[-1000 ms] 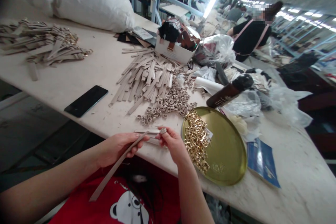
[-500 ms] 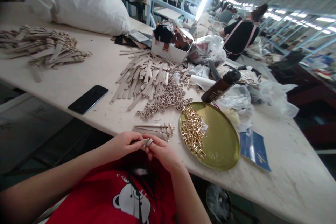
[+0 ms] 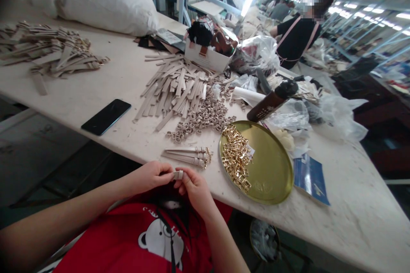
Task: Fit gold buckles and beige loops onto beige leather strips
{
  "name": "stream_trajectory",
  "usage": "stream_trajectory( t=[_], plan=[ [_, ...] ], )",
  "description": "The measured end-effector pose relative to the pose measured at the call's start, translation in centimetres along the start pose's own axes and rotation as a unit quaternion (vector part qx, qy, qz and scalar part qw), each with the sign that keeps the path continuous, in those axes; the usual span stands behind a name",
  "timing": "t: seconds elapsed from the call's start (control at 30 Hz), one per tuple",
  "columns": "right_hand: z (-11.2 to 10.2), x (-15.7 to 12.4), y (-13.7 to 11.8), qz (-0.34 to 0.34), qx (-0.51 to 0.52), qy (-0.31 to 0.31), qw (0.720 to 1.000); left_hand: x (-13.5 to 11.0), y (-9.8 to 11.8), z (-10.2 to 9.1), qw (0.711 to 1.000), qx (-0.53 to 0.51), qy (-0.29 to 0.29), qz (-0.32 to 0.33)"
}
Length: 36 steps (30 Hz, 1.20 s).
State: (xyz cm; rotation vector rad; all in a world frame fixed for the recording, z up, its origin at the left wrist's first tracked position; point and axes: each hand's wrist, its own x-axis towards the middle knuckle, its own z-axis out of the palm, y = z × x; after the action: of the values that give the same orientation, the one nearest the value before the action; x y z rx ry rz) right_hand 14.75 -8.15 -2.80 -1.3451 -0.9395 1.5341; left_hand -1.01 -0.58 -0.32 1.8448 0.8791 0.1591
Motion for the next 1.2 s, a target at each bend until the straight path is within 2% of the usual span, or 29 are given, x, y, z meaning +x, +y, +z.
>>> stream_trajectory(
  t=[0.1, 0.2, 0.3, 0.4, 0.47, 0.53, 0.6, 0.67, 0.7, 0.73, 0.77, 0.83, 0.87, 0.93, 1.03, 1.1, 1.2],
  plan=[
    [0.4, -0.5, 0.1, -0.033, -0.057, 0.013, 0.998, 0.3, 0.0, 0.2, 1.0, 0.007, 0.003, 0.015],
    [0.4, -0.4, 0.1, -0.034, -0.086, 0.009, 0.996, 0.5, -0.1, 0.5, 0.999, -0.016, -0.029, 0.025],
    [-0.1, 0.1, 0.1, -0.015, -0.031, 0.018, 0.999, 0.3, -0.5, 0.5, 0.993, -0.087, -0.076, -0.003],
    [-0.3, 0.8, 0.1, -0.003, 0.042, 0.067, 0.997, 0.0, -1.0, 0.5, 0.977, -0.169, -0.122, -0.047],
    [0.1, 1.2, 0.3, 0.008, 0.067, 0.063, 0.996, 0.1, -1.2, 0.5, 0.973, -0.207, -0.088, -0.057],
    [0.6, 1.5, 0.6, 0.016, 0.072, 0.018, 0.997, 0.5, -1.0, 0.5, 0.971, -0.232, -0.028, -0.054],
    [0.5, 1.7, 0.6, 0.004, 0.05, -0.016, 0.999, 1.1, -0.8, 0.4, 0.969, -0.242, -0.002, -0.047],
    [-1.1, 1.9, 0.0, -0.03, -0.034, 0.021, 0.999, 1.9, -0.7, 0.2, 0.972, -0.23, -0.004, -0.053],
    [-2.4, 2.1, -0.5, -0.052, -0.108, 0.069, 0.99, 2.2, -0.8, 0.1, 0.973, -0.221, -0.003, -0.06],
    [-4.1, 2.3, -1.1, -0.071, -0.203, 0.14, 0.967, 2.4, -0.9, 0.1, 0.975, -0.214, 0.003, -0.068],
    [-5.9, 2.7, -1.7, -0.078, -0.321, 0.213, 0.919, 2.7, -1.0, 0.1, 0.975, -0.208, 0.009, -0.074],
    [-9.6, 3.6, -2.6, -0.038, -0.52, 0.305, 0.797, 2.9, -1.2, 0.3, 0.976, -0.205, 0.015, -0.074],
    [-11.1, 4.2, -2.9, -0.023, -0.537, 0.316, 0.782, 3.0, -1.2, 0.5, 0.976, -0.204, 0.014, -0.069],
    [-13.3, 5.1, -3.1, -0.001, -0.552, 0.319, 0.771, 3.0, -1.1, 0.9, 0.978, -0.202, 0.005, -0.059],
    [-14.4, 5.8, -3.0, -0.001, -0.543, 0.311, 0.78, 2.8, -0.6, 1.2, 0.978, -0.203, -0.003, -0.051],
    [-13.9, 5.5, -3.1, -0.021, -0.531, 0.309, 0.789, 2.6, -0.2, 1.1, 0.98, -0.196, -0.003, -0.044],
    [-11.7, 4.2, -3.8, -0.062, -0.497, 0.288, 0.816, 2.4, 0.7, 1.1, 0.987, -0.157, 0.002, -0.026]
  ],
)
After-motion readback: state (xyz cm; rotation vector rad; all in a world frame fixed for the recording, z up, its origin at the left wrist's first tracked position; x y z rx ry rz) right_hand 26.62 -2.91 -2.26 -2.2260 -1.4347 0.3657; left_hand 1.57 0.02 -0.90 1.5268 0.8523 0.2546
